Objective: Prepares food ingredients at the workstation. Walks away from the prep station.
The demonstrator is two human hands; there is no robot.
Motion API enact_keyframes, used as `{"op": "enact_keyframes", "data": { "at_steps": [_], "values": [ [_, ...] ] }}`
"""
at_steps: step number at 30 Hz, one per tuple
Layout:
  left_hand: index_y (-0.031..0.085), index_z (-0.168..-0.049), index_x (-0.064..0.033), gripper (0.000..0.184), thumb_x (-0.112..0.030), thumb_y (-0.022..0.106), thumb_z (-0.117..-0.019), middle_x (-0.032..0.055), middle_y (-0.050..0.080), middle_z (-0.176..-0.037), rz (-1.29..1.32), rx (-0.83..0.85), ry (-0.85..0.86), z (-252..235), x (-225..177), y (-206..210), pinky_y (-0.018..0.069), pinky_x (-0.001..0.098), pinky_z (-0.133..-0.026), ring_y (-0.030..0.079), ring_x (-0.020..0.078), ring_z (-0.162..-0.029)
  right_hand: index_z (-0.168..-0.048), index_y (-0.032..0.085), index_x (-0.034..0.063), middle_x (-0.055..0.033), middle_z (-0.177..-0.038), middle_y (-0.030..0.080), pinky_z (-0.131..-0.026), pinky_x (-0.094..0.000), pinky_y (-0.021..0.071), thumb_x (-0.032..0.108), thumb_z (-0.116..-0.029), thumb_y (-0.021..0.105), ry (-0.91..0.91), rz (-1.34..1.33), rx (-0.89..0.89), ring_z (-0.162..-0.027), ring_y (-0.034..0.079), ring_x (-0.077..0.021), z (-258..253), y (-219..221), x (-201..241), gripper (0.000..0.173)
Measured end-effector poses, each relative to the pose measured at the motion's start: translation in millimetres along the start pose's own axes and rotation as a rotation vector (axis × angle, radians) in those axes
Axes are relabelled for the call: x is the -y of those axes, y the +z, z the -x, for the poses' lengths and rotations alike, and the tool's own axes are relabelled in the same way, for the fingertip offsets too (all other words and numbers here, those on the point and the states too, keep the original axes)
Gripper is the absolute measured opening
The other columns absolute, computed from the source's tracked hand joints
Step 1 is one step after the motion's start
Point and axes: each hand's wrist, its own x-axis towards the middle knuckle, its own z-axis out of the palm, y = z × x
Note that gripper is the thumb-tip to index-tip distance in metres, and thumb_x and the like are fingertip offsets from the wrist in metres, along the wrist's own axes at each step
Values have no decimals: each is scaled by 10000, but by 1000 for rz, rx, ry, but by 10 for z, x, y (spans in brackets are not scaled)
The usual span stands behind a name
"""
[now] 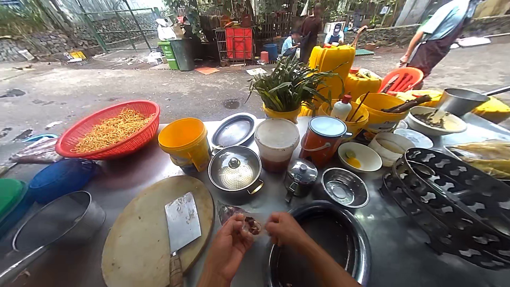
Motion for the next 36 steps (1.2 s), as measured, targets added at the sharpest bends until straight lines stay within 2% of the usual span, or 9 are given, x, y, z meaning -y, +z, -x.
{"op": "enact_keyframes", "data": {
  "at_steps": [4,10,16,19,23,25,27,31,36],
  "values": [
    [614,-1026,-78,239,-126,379,-1033,92,697,-828,-14,180,172,195,-613,161,627,379,-717,713,199,-747,-863,628,47,-25,-663,632,-496,-280,506,150,-1002,537,-182,-265,-5,-525,598,-121,123,-53,897,196],
    [563,-988,-70,241,-125,337,-1051,67,628,-712,-16,51,218,76,-1268,108,607,324,-594,652,153,-594,-755,634,67,-10,-628,617,-469,-218,469,120,-990,545,-340,-341,-68,-499,571,-77,195,99,1591,256],
    [494,-735,-173,304,-106,330,-982,-50,494,-532,4,-86,346,-59,-1546,-634,483,214,-444,509,52,-440,-1006,685,24,-62,-785,673,-543,-327,527,205,-1002,568,-213,-182,-45,-589,616,-149,24,211,730,216],
    [526,-799,-136,274,-107,353,-1009,-38,504,-558,-158,-31,303,16,-1335,-322,462,211,-437,496,53,-449,-1333,599,63,-107,-905,688,-605,-389,540,203,-955,619,-78,-60,27,-674,637,-203,-84,304,117,403],
    [547,-874,-87,181,-99,440,-1019,-12,506,-606,-272,83,172,-84,-858,405,456,228,-458,489,73,-478,-1582,363,133,-139,-981,674,-659,-423,571,219,-878,711,-120,-7,40,-715,654,-231,-167,371,-166,791],
    [557,-876,-82,153,-95,478,-1006,3,512,-616,-289,112,153,-113,-775,625,464,240,-472,499,88,-491,-1607,339,135,-140,-1013,666,-675,-421,589,251,-883,729,-210,-23,9,-721,662,-225,-107,300,-155,831],
    [555,-859,-86,165,-93,484,-1007,12,524,-625,-270,148,146,-106,-809,693,487,252,-495,516,99,-503,-1562,412,87,-105,-966,668,-669,-414,599,302,-883,729,-322,-12,-96,-701,657,-203,-70,179,-146,779],
    [540,-829,-109,284,-132,367,-1052,-17,530,-609,-242,227,278,-203,-1174,379,476,210,-474,501,60,-475,-1495,506,77,-75,-927,683,-618,-379,569,306,-878,708,-489,72,-245,-657,629,-164,75,-39,-40,688],
    [563,-875,-60,193,-97,464,-1036,10,509,-611,-455,-229,523,-629,-1621,-261,470,264,-489,491,104,-492,-1373,584,-2,-124,-920,702,-681,-417,591,171,-935,661,-443,-63,-176,-726,676,-216,327,-188,-258,477]
  ]
}}
